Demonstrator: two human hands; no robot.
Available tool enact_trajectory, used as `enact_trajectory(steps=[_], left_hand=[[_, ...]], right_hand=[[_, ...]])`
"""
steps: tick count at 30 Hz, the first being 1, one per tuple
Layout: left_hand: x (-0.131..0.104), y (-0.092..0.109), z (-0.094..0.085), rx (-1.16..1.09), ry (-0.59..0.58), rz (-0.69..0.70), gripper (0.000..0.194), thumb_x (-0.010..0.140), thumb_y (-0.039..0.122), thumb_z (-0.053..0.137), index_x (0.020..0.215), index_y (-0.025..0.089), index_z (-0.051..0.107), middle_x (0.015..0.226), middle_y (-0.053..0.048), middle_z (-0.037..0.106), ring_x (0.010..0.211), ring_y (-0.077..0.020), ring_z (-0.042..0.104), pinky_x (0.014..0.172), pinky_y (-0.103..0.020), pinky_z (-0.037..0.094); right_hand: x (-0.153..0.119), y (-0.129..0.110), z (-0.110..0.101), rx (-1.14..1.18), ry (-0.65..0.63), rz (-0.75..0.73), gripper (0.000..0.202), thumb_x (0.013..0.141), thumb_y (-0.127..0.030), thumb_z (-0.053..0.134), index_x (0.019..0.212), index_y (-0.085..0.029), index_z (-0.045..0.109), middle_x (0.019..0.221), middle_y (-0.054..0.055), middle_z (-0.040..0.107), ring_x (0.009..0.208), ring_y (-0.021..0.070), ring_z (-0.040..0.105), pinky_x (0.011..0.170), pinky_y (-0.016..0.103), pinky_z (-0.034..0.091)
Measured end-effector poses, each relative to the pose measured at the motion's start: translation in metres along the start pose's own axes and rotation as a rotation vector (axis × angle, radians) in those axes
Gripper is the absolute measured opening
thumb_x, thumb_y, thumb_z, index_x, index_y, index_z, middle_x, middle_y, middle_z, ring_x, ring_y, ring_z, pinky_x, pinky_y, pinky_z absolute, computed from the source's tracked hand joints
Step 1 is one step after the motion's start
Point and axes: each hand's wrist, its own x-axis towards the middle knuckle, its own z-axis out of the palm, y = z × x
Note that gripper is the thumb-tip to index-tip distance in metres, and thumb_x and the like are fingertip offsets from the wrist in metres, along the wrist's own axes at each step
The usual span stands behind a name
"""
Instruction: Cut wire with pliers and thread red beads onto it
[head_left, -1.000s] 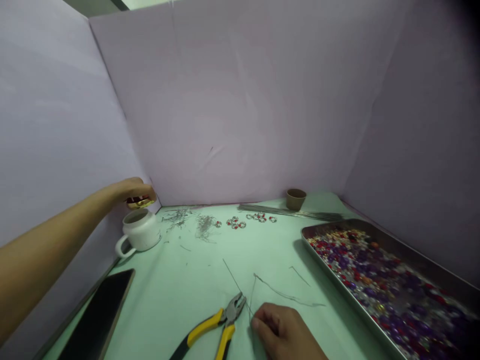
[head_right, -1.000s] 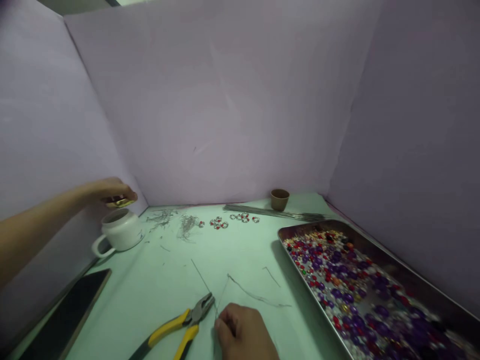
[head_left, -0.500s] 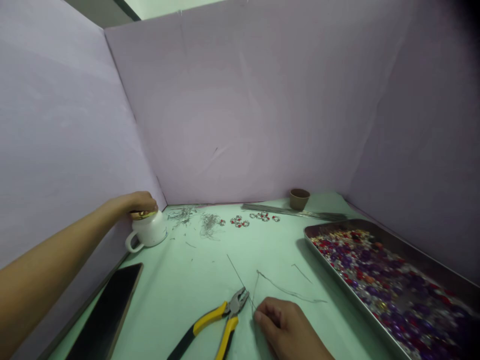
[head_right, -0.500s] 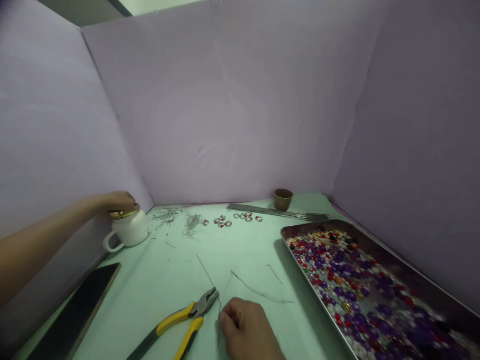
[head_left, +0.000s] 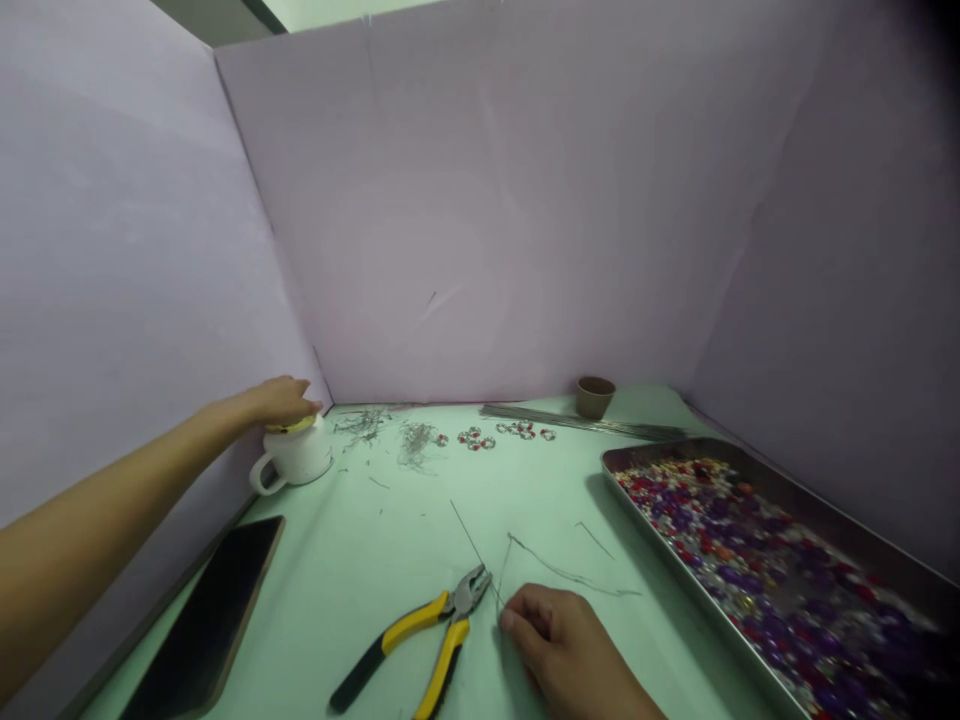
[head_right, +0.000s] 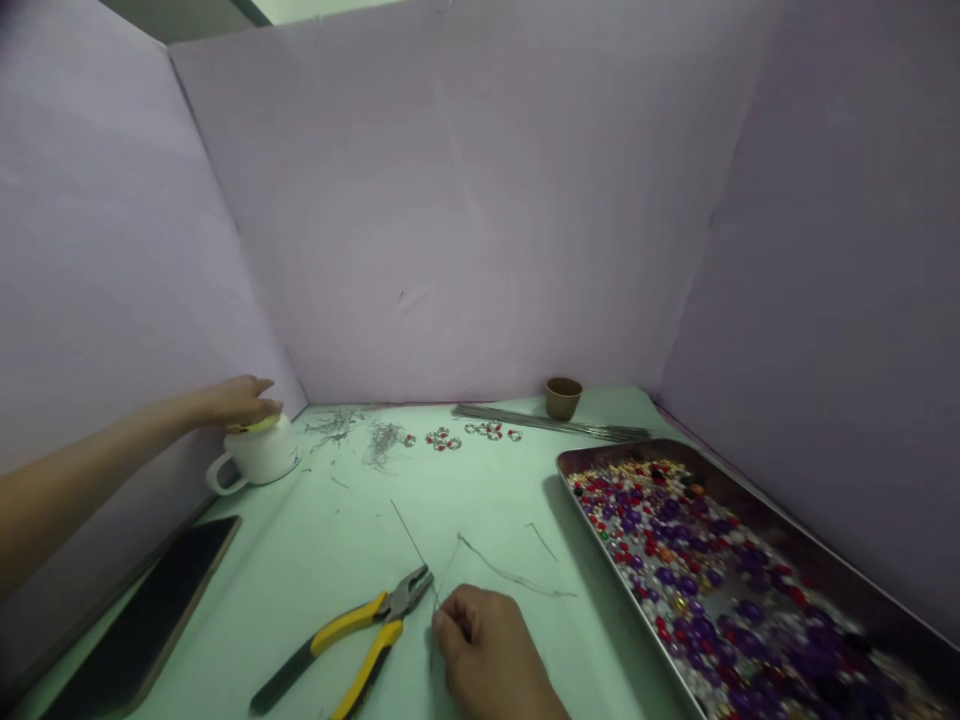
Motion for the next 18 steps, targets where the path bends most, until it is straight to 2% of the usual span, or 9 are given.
enact_trajectory(steps=[2,4,6,7,9,11,12,15,18], left_hand=[[-0.02,0.013,-0.002,-0.006,0.082,0.041,0.038,0.079,0.03,0.052,0.113,0.013,0.051,0.117,-0.009,0.054,0.105,-0.0265,0.049,0.089,-0.038,0.038],[-0.055,0.031,0.003,-0.036,0.166,0.08,0.037,0.082,0.031,0.042,0.116,0.017,0.048,0.117,-0.006,0.054,0.102,-0.0219,0.052,0.089,-0.031,0.037],[-0.102,0.052,0.016,-0.136,0.188,0.145,0.032,0.079,0.034,0.042,0.103,0.02,0.057,0.097,-0.003,0.063,0.088,-0.0195,0.057,0.08,-0.027,0.041],[-0.128,0.063,0.026,-0.213,0.083,0.211,0.028,0.076,0.036,0.044,0.095,0.023,0.06,0.089,-0.001,0.065,0.082,-0.0192,0.058,0.073,-0.026,0.043],[-0.178,0.082,0.048,-0.335,-0.122,0.327,0.025,0.075,0.042,0.044,0.089,0.03,0.061,0.089,0.0,0.065,0.083,-0.0195,0.058,0.073,-0.027,0.044],[-0.219,0.096,0.069,-0.348,-0.334,0.379,0.027,0.074,0.043,0.046,0.096,0.034,0.057,0.097,-0.001,0.063,0.089,-0.0215,0.056,0.075,-0.03,0.044],[-0.233,0.101,0.078,-0.338,-0.367,0.397,0.032,0.072,0.043,0.048,0.102,0.035,0.055,0.104,-0.003,0.06,0.093,-0.0231,0.054,0.078,-0.033,0.043],[-0.25,0.11,0.094,-0.245,-0.314,0.396,0.044,0.066,0.035,0.054,0.11,0.031,0.052,0.119,-0.008,0.05,0.107,-0.0289,0.044,0.087,-0.041,0.037],[-0.245,0.114,0.098,-0.144,-0.326,0.399,0.033,0.065,0.028,0.05,0.097,0.024,0.058,0.112,-0.012,0.05,0.099,-0.0308,0.046,0.08,-0.044,0.038]], right_hand=[[-0.001,0.001,0.001,0.009,0.004,0.012,0.02,0.076,-0.024,0.044,0.062,-0.014,0.056,0.047,-0.002,0.046,0.044,0.0093,0.039,0.044,0.021,0.026],[-0.001,0.001,0.001,0.016,0.009,0.03,0.021,0.076,-0.024,0.043,0.063,-0.014,0.056,0.047,-0.001,0.047,0.044,0.0094,0.039,0.044,0.021,0.026],[-0.003,-0.001,0.0,0.015,0.023,0.033,0.021,0.076,-0.023,0.043,0.063,-0.013,0.056,0.048,-0.001,0.048,0.044,0.0092,0.04,0.043,0.021,0.026],[-0.003,-0.002,0.0,0.013,0.024,0.03,0.021,0.075,-0.023,0.043,0.063,-0.013,0.057,0.048,-0.001,0.049,0.043,0.009,0.04,0.043,0.021,0.026],[-0.004,-0.004,-0.002,0.017,0.022,0.022,0.021,0.075,-0.022,0.043,0.064,-0.013,0.058,0.046,-0.001,0.049,0.042,0.0084,0.039,0.043,0.02,0.027],[-0.005,-0.006,-0.003,0.042,0.005,0.034,0.019,0.075,-0.022,0.044,0.066,-0.013,0.058,0.045,-0.002,0.048,0.039,0.0073,0.038,0.042,0.02,0.027],[-0.005,-0.007,-0.004,0.053,0.0,0.048,0.018,0.075,-0.022,0.044,0.065,-0.013,0.057,0.044,-0.003,0.047,0.038,0.0068,0.037,0.041,0.019,0.027],[-0.005,-0.007,-0.005,0.08,-0.023,0.086,0.017,0.075,-0.021,0.045,0.063,-0.014,0.055,0.041,-0.005,0.044,0.034,0.0054,0.035,0.038,0.018,0.025],[-0.005,-0.006,-0.004,0.127,-0.053,0.112,0.016,0.075,-0.022,0.045,0.065,-0.014,0.054,0.042,-0.006,0.043,0.029,0.0045,0.033,0.035,0.018,0.023]])
